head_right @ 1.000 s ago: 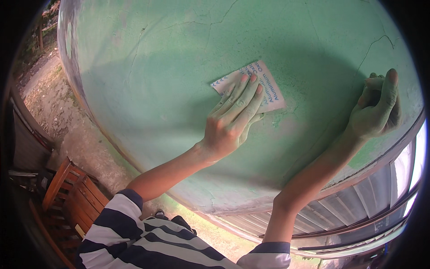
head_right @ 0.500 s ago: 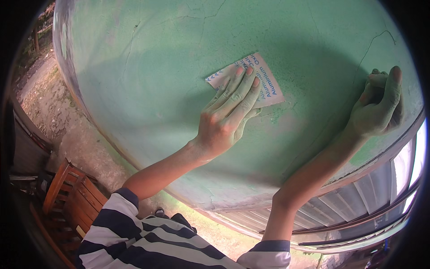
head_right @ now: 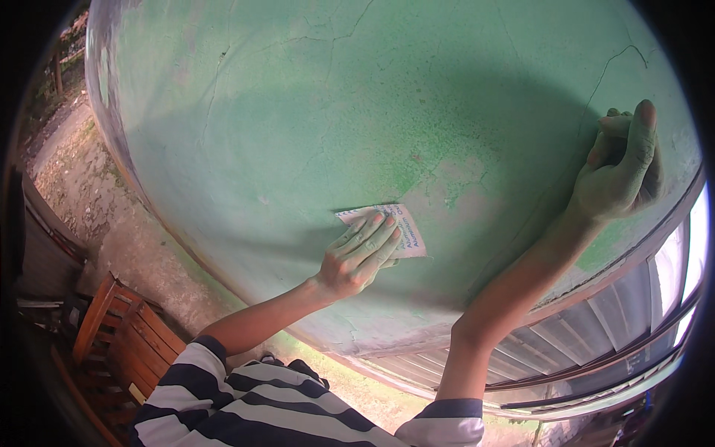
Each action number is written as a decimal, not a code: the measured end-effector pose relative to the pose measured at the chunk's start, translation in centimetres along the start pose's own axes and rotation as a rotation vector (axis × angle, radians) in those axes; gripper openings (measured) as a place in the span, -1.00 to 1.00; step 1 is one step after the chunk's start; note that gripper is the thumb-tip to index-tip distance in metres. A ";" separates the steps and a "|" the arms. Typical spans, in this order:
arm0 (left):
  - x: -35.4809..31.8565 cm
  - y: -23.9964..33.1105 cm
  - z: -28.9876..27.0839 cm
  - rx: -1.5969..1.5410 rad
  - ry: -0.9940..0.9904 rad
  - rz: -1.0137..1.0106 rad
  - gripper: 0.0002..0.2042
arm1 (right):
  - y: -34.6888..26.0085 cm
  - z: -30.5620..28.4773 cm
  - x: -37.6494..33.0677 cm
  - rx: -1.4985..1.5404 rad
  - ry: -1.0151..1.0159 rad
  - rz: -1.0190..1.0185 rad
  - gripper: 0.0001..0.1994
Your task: The person uses a piece of sandpaper to sand a green exterior wall, moving the sandpaper in circular and linear motions while resting one hand on the wall for stability.
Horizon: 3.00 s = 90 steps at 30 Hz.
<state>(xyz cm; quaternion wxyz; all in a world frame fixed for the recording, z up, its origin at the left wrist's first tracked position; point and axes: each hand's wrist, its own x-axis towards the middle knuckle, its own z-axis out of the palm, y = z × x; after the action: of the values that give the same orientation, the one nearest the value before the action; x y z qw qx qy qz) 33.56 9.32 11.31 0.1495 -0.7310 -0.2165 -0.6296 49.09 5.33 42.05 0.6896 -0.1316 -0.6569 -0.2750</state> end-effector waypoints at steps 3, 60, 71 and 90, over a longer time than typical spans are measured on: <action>0.0 -0.1 0.0 0.001 0.011 -0.004 -0.53 | 0.0 0.3 -0.2 0.028 -0.008 -0.003 -0.65; 8.8 -0.7 -0.9 -0.010 0.142 -0.044 -0.48 | -0.4 0.8 -0.4 -0.025 0.023 -0.040 -0.65; 11.0 -0.1 -1.1 -0.057 0.110 -0.005 -0.49 | -0.2 0.1 0.0 0.019 0.000 -0.026 -0.66; 11.5 -1.0 -1.0 -0.021 0.187 -0.041 -0.48 | 0.4 0.0 0.1 0.112 0.010 -0.073 -0.69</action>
<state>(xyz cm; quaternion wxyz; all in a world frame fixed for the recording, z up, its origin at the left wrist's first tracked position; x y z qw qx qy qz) 33.45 11.17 22.73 0.1482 -0.6659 -0.2100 -0.7003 49.35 5.66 42.26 0.6885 -0.0674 -0.6723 -0.2635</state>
